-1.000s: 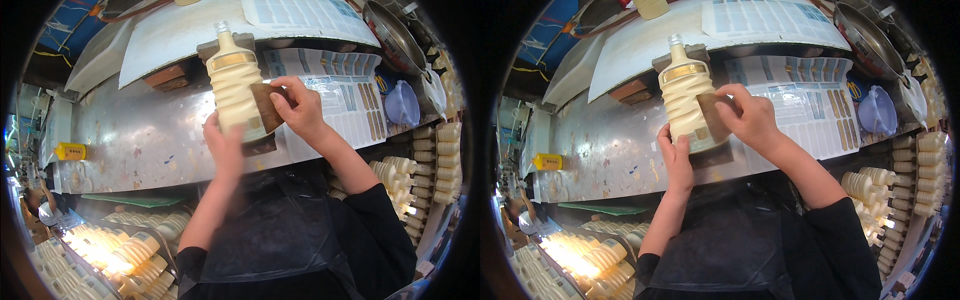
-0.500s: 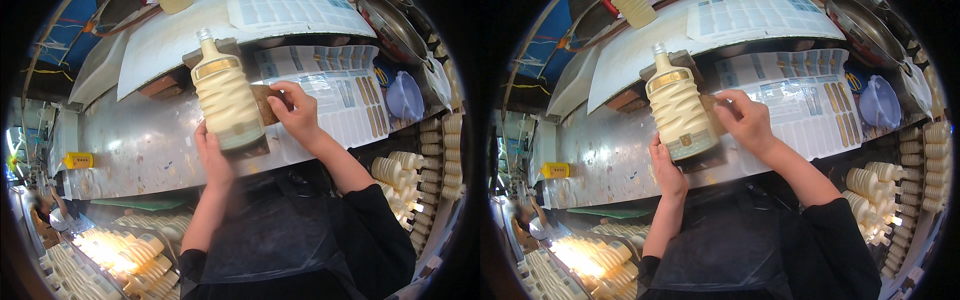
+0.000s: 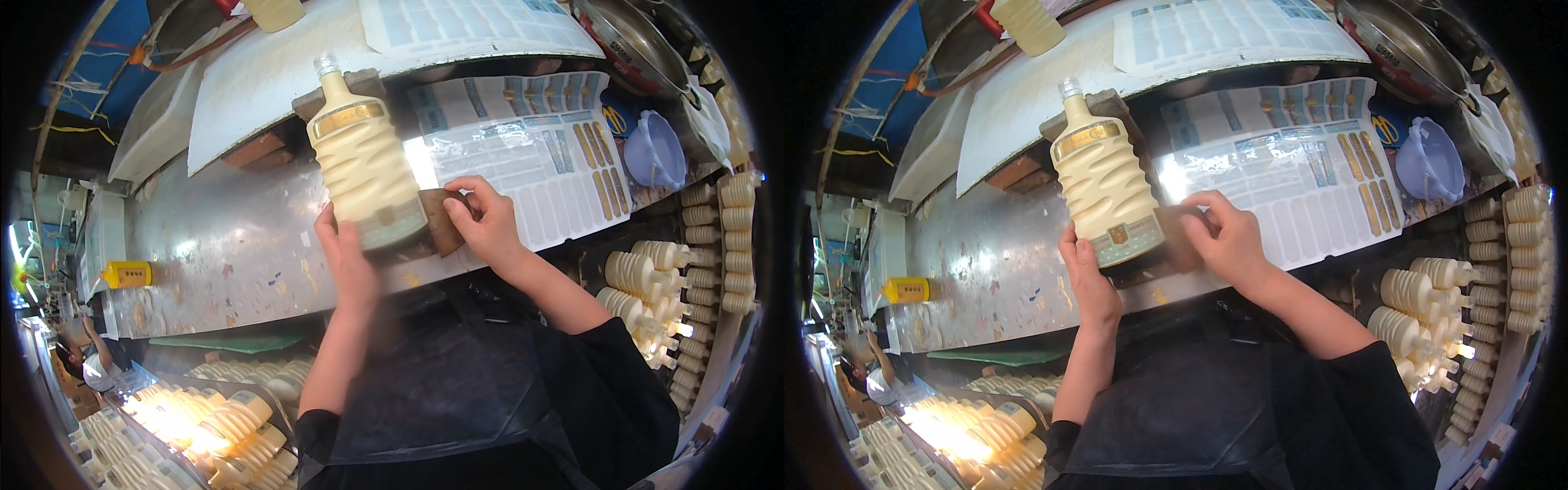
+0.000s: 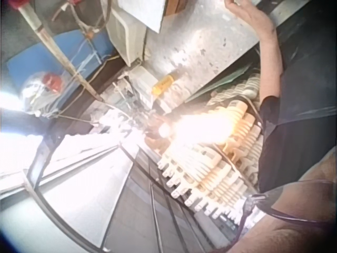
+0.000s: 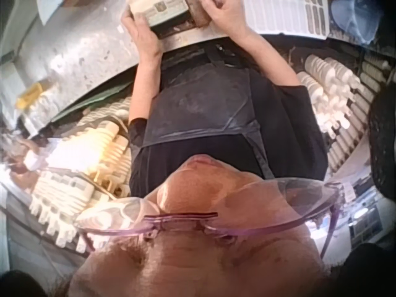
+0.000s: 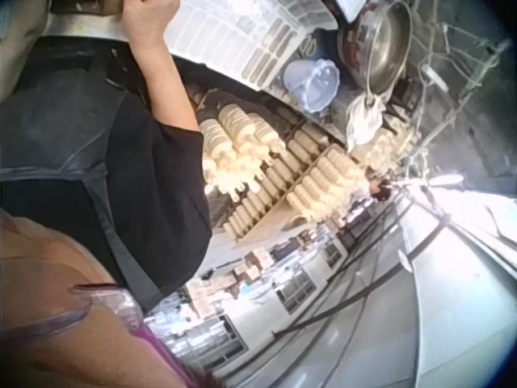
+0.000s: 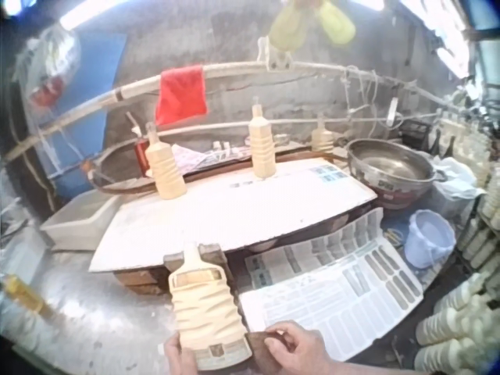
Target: The person repeatedly picks up cream-colored plastic bottles, applies rectangular labels to their sides, and places them on a metal workbench. The person also uses a small dark tool to smooth or adjust the labels on the bottles.
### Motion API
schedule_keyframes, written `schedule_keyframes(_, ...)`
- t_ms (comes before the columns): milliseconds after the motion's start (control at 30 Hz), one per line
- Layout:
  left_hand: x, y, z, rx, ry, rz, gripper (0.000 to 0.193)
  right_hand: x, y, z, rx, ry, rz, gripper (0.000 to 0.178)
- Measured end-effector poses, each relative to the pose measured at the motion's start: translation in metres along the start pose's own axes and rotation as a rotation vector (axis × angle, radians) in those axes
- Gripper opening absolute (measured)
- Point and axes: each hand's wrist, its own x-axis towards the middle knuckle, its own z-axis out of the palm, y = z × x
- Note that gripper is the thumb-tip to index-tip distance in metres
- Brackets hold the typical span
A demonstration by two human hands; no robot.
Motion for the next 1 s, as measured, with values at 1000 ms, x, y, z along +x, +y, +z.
schedule_keyframes(1000,0.011,0.043,0.003,0.691,-0.133,0.782,0.073,0.100,-0.040,0.012,0.563,-0.510,0.454,0.033)
